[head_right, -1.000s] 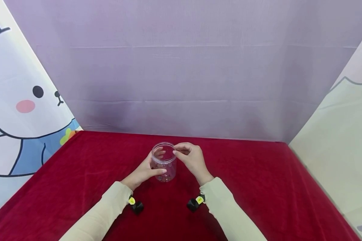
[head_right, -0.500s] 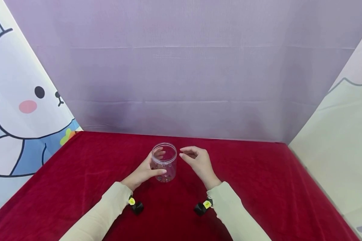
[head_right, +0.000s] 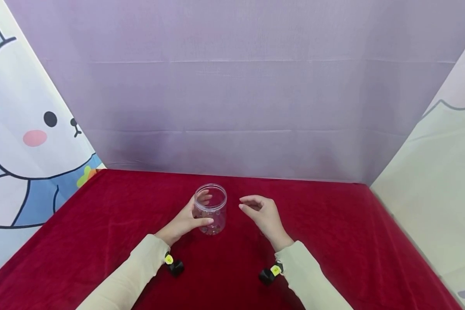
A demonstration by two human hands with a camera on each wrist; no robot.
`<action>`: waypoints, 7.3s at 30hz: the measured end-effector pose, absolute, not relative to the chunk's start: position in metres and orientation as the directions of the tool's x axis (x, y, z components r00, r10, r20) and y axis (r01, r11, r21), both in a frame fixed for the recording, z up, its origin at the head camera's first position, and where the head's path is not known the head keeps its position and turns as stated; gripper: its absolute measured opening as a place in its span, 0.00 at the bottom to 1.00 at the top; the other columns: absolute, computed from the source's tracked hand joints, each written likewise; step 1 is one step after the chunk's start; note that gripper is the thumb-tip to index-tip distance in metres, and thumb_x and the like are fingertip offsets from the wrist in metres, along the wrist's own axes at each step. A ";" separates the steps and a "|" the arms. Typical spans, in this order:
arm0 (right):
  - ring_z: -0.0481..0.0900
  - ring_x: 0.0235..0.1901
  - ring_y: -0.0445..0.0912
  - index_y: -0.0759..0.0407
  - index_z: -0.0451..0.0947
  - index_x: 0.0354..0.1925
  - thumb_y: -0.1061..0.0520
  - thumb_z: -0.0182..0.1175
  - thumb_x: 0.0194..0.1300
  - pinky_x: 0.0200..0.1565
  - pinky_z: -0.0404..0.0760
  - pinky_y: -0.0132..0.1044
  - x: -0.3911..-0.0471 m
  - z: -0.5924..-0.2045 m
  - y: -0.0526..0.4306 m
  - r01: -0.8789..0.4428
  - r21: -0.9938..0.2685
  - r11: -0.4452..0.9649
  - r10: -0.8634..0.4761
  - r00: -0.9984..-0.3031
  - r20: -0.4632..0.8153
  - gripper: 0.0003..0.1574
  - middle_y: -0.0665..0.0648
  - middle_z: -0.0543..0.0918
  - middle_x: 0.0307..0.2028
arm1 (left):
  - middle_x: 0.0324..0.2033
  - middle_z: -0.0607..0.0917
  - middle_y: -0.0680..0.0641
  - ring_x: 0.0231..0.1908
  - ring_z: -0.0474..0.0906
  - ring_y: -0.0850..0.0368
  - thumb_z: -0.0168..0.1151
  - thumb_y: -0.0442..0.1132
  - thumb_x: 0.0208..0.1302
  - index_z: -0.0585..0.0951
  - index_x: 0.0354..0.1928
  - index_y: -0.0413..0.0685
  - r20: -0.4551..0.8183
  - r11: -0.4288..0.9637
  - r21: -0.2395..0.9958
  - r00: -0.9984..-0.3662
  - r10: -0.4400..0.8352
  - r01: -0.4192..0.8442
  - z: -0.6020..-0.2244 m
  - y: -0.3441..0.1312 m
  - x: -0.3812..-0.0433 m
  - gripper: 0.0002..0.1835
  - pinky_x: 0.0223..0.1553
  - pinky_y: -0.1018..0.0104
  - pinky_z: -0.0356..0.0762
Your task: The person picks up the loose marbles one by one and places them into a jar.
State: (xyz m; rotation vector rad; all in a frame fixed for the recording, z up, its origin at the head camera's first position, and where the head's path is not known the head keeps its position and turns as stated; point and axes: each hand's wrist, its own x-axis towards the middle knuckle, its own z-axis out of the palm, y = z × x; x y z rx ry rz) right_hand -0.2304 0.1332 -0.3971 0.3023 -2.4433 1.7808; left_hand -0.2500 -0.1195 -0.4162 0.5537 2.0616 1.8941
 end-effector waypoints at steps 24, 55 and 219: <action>0.81 0.42 0.54 0.66 0.80 0.48 0.56 0.65 0.60 0.42 0.79 0.30 -0.232 -0.425 0.168 -0.181 -0.933 0.311 -0.134 -0.980 0.146 0.20 0.60 0.84 0.42 | 0.70 0.55 0.42 0.70 0.51 0.43 0.65 0.32 0.58 0.47 0.73 0.52 0.028 0.095 0.992 -0.896 0.444 0.078 -0.422 -0.115 -0.259 0.47 0.67 0.46 0.54; 0.80 0.38 0.37 0.67 0.79 0.49 0.57 0.65 0.60 0.40 0.78 0.29 -0.216 -0.418 0.191 -0.162 -0.921 0.353 -0.111 -0.985 0.131 0.21 0.63 0.83 0.45 | 0.69 0.59 0.43 0.69 0.54 0.45 0.67 0.33 0.56 0.51 0.72 0.54 0.102 0.046 0.990 -0.905 0.412 0.132 -0.441 -0.113 -0.272 0.46 0.66 0.45 0.55; 0.82 0.35 0.43 0.66 0.82 0.42 0.60 0.65 0.58 0.37 0.78 0.29 -0.222 -0.424 0.189 -0.099 -0.888 0.449 -0.158 -0.987 0.030 0.14 0.58 0.86 0.34 | 0.69 0.59 0.46 0.69 0.55 0.47 0.68 0.35 0.56 0.52 0.71 0.58 0.092 0.047 0.991 -0.911 0.403 0.121 -0.439 -0.114 -0.272 0.46 0.66 0.47 0.56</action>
